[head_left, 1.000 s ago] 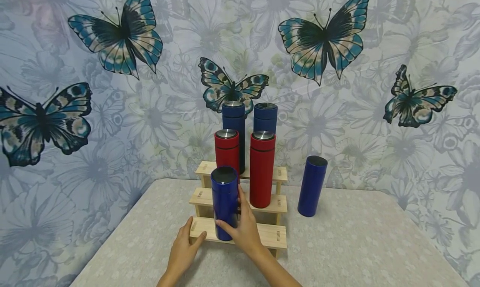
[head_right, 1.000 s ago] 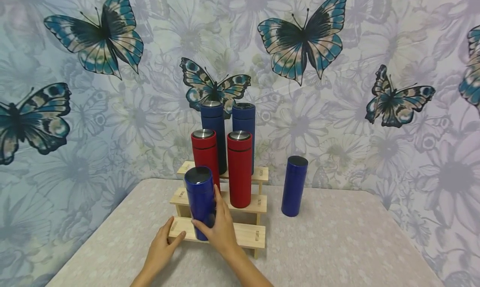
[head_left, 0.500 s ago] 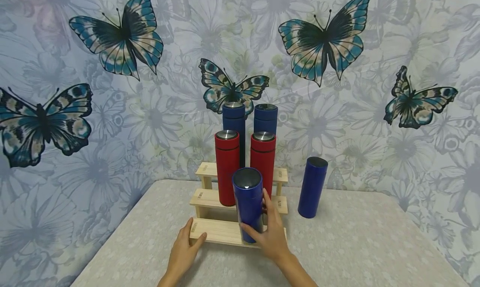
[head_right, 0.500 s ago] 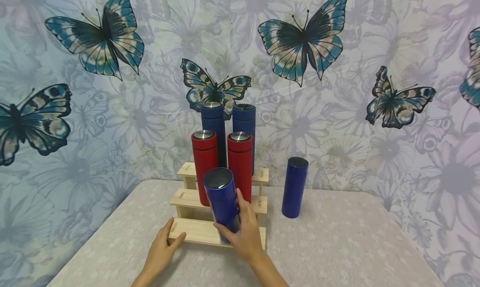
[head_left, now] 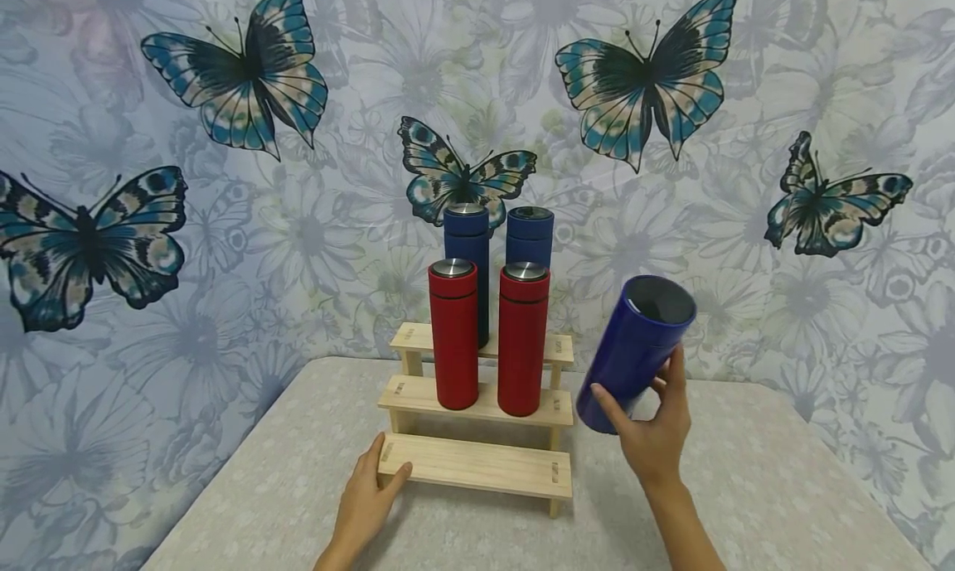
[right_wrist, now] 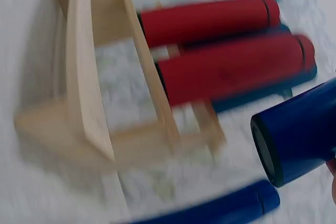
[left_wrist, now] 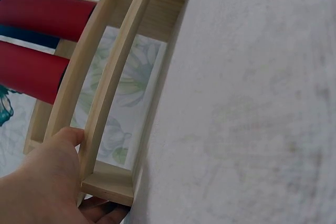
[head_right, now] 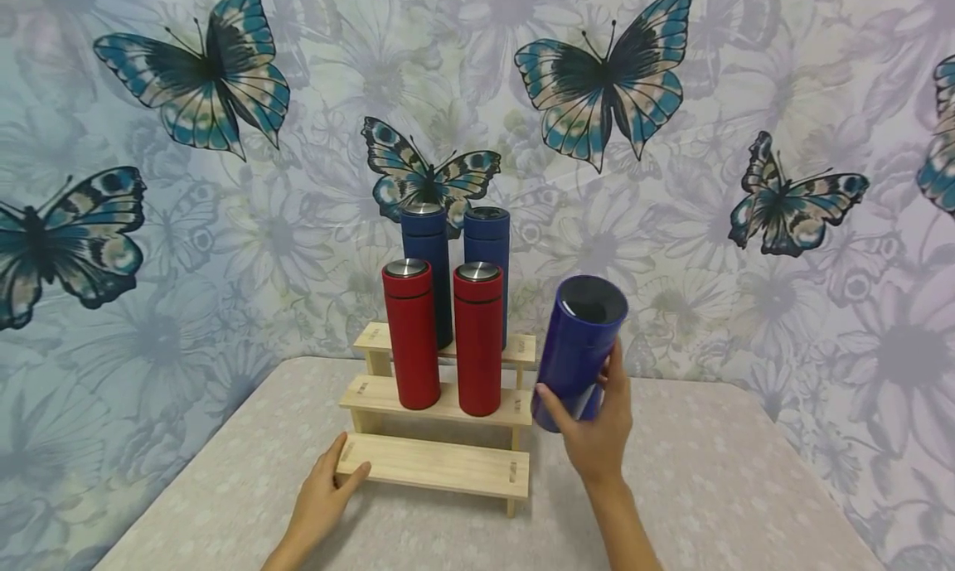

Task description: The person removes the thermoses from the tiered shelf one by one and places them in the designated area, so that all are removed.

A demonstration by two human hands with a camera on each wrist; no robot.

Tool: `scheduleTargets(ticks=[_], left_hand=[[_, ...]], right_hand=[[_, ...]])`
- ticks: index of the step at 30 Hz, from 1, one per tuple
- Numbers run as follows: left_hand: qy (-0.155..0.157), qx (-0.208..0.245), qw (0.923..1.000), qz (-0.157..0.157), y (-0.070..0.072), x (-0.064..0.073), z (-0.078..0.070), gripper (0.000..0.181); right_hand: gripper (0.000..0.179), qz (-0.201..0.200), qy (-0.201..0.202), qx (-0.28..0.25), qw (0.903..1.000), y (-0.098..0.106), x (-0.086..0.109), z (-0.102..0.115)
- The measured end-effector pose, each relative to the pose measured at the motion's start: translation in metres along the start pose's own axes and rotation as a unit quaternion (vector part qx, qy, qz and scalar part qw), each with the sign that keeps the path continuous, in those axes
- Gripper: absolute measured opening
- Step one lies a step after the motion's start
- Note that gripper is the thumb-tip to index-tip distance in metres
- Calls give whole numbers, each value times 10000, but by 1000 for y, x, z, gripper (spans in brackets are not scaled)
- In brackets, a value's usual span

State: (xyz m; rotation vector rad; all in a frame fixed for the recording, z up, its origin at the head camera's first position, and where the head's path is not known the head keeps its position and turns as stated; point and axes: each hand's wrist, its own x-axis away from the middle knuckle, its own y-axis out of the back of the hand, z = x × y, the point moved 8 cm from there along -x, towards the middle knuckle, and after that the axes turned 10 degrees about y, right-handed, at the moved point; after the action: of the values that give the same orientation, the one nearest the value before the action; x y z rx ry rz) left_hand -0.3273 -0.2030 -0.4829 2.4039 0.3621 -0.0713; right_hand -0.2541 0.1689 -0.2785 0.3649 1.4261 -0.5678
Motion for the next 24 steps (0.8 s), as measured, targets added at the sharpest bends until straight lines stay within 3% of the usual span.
scheduleTargets(ticks=[6, 14, 24], left_hand=[[-21, 16, 10000, 23, 0, 0, -1, 81], [-157, 43, 9999, 46, 0, -1, -1, 81], [-3, 91, 9999, 111, -3, -4, 2, 82]], right_hand=[[94, 21, -384, 854, 9956, 40, 22, -67], [100, 287, -1379, 1772, 9740, 65, 62, -124], [100, 350, -2180, 1710, 9602, 67, 89, -187]])
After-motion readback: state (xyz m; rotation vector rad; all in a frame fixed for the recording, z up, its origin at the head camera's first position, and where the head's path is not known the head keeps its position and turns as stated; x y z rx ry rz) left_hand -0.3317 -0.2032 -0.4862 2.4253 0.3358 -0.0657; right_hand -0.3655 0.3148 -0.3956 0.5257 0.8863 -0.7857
